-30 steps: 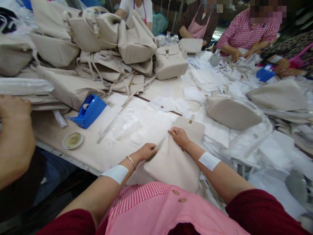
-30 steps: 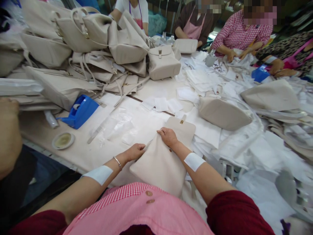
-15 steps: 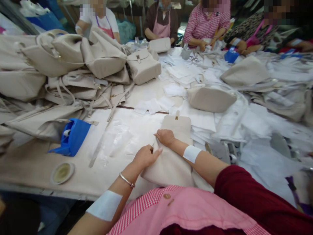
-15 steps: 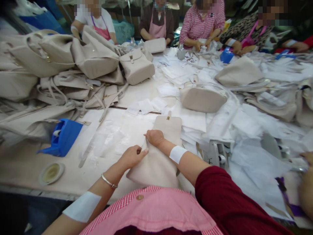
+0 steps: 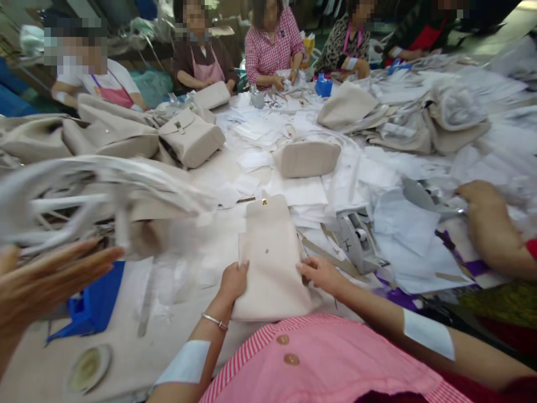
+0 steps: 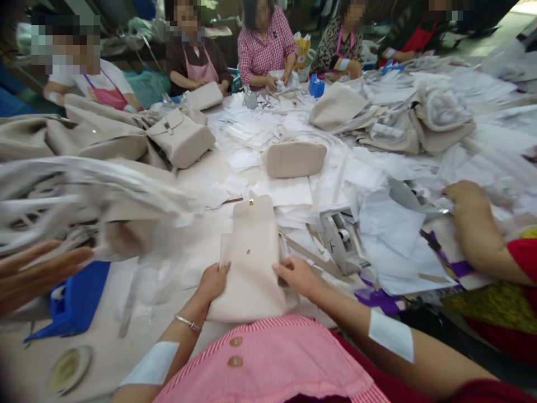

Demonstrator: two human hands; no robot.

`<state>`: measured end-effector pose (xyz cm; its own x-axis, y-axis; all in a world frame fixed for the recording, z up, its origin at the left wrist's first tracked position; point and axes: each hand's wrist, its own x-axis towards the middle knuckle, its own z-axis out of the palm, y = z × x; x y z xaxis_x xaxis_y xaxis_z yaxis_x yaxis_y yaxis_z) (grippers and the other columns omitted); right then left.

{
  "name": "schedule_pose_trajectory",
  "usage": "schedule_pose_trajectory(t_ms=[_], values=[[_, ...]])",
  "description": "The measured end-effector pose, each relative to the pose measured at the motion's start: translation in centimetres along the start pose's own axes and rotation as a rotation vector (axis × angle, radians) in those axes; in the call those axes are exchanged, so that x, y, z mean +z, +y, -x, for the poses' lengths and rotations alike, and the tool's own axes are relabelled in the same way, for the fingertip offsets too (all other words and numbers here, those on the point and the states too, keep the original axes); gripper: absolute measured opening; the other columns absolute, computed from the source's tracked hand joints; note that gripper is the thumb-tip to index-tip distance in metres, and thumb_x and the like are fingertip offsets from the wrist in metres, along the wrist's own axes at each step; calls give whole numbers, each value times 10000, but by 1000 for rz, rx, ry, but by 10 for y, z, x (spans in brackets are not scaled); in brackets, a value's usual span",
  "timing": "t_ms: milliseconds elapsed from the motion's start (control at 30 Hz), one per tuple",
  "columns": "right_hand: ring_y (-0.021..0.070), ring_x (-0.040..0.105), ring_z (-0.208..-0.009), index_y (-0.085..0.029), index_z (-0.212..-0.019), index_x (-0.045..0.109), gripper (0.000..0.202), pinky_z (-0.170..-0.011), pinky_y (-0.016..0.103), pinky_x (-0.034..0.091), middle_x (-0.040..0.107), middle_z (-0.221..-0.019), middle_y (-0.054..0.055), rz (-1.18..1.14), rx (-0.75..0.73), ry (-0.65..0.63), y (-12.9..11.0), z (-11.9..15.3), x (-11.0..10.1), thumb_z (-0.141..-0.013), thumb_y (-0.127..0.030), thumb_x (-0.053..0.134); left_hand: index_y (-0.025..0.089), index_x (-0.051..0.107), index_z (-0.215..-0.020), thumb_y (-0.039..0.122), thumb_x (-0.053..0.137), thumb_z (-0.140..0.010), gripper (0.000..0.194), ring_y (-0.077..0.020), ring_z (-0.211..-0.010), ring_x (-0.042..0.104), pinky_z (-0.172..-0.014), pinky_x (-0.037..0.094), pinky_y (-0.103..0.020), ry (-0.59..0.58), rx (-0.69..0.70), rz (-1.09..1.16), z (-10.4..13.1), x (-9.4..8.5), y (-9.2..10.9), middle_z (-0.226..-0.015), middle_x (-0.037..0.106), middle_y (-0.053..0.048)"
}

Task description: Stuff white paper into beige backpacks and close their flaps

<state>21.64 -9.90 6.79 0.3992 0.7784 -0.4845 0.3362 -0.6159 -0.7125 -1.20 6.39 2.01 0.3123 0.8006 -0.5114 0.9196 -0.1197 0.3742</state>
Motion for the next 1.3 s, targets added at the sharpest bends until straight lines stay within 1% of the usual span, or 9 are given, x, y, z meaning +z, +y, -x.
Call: schedule_pose_trajectory(t_ms=[133, 333, 500, 567, 667, 767, 900, 1067, 1300], values=[[173, 542, -671, -140, -737, 627, 328, -581, 267, 339, 632, -712, 50, 21, 16, -22, 3, 24, 23, -810, -448, 540, 112, 671, -847, 423, 291, -945, 501, -263, -880, 659, -732, 431, -318, 51, -16, -66, 4, 4, 3, -914, 714, -192], [138, 492, -630, -148, -648, 576, 203, -567, 244, 304, 555, -620, 6, 41, -72, 97, 10, 16, 26, -796, -264, 500, 138, 657, -792, 415, 248, -955, 520, -250, -844, 666, -716, 448, -313, 61, 1, -156, 20, 6, 1, -865, 717, -172], [133, 475, -611, -156, -629, 552, 196, -569, 254, 284, 549, -605, 5, 153, -149, 129, 7, 14, 26, -785, -265, 506, 123, 643, -880, 493, 360, -912, 466, -303, -886, 650, -764, 456, -375, 77, 31, -295, 35, -19, -1, -890, 695, -184], [147, 506, -642, -151, -653, 568, 166, -592, 262, 297, 592, -651, 32, 210, -158, 120, 5, 14, 26, -775, -243, 505, 111, 626, -997, 520, 438, -877, 467, -319, -931, 632, -801, 458, -402, 192, 133, -414, 33, -37, 16, -962, 674, -187], [174, 559, -719, -146, -718, 600, 146, -640, 270, 329, 650, -746, 76, 254, -163, 90, 2, 15, 27, -778, -232, 499, 126, 570, -1172, 496, 498, -869, 484, -304, -1089, 564, -947, 413, -405, 394, 507, -476, 20, -52, 65, -1130, 621, -179], [190, 583, -758, -149, -758, 616, 141, -670, 278, 348, 670, -788, 95, 278, -156, 81, -1, 16, 28, -779, -233, 505, 170, 539, -1250, 539, 517, -857, 539, -268, -1116, 557, -962, 418, -366, 298, 779, -414, 1, -41, 122, -1172, 617, -145], [194, 571, -745, -154, -748, 608, 123, -664, 284, 353, 657, -773, 83, 245, -151, 103, 0, 21, 28, -767, -262, 551, 184, 648, -1095, 591, 580, -794, 511, -254, -945, 644, -830, 476, -338, 171, 763, -357, -27, -10, 161, -1003, 689, -123], [165, 534, -709, -151, -827, 600, 329, -619, 261, 370, 622, -781, 32, -85, -237, -12, 26, 31, 25, -775, -476, 608, 197, 689, -907, 359, 494, -907, 253, -185, -848, 670, -774, 481, -271, 212, 752, -235, -52, 6, 154, -882, 729, -74], [182, 600, -753, -132, -883, 649, 346, -615, 254, 437, 681, -817, 32, -518, 39, -184, 52, 39, 49, -691, -416, 691, 159, 640, -1057, 309, 376, -965, 317, -188, -956, 645, -873, 456, -286, 306, 753, -126, -61, 28, 140, -1006, 709, -108]])
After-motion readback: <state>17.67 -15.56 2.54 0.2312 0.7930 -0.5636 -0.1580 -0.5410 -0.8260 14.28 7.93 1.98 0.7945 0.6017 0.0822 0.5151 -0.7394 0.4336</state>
